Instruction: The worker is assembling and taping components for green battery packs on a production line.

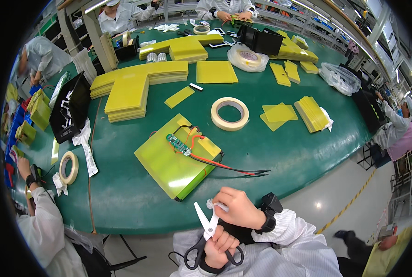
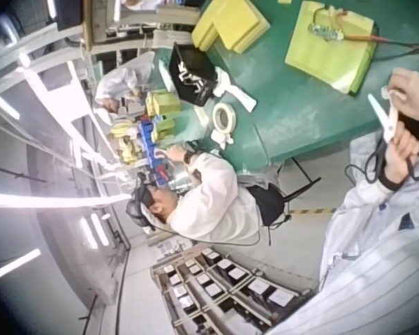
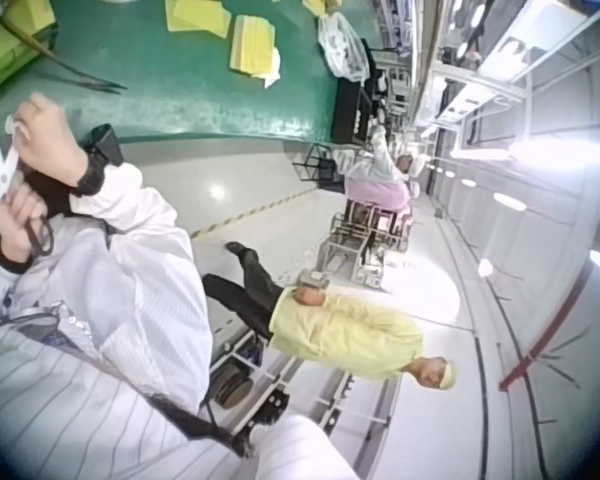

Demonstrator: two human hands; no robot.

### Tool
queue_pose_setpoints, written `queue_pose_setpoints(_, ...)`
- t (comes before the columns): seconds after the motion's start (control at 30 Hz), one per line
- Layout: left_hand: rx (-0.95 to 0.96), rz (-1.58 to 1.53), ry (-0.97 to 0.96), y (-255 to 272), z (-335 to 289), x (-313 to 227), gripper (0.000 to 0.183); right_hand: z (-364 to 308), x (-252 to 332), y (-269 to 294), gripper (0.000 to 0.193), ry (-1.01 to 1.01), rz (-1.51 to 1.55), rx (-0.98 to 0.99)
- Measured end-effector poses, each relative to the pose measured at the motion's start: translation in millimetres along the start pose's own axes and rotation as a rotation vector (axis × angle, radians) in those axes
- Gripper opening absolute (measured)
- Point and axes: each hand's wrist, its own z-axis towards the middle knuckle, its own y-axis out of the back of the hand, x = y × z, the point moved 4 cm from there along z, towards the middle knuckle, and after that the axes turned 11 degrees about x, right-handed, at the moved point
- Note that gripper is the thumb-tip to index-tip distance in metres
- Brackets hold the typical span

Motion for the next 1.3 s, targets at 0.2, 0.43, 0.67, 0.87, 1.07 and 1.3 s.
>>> queue_pose_setpoints(0.2, 0.019, 0.026, -0.003, 2.8, 5.4, -1.9, 0.032, -1.9, 5.9, 5.7, 0.014, 0.045, -0.091, 0.020)
queue_pose_setpoints(0.43, 0.006, 0.015, -0.012, 4.7, 2.0, -1.0, 0.032, -0.4, 2.1, 11.6, 0.018, 0.039, -0.079, 0.078)
queue_pose_setpoints(0.67, 0.003, -0.026, -0.009, 3.7, 3.6, 0.5, 0.033, -8.3, 15.1, -2.8, 0.015, 0.188, -0.050, 0.239)
queue_pose_setpoints(0.87, -0.063, -0.004, -0.001, 7.8, 1.1, -0.2, 0.035, -7.6, 15.9, -5.9, 0.013, 0.183, -0.116, 0.242)
queue_pose_setpoints(1.07, -0.007, 0.004, 0.003, 5.4, 1.8, -1.8, 0.032, 1.8, 9.6, 6.6, 0.011, 0.017, -0.059, 0.206)
queue_pose_setpoints(1.3, -0.013, 0.006, 0.006, 2.8, 3.0, 0.1, 0.031, -7.1, 14.4, -1.1, 0.013, 0.126, -0.064, 0.214)
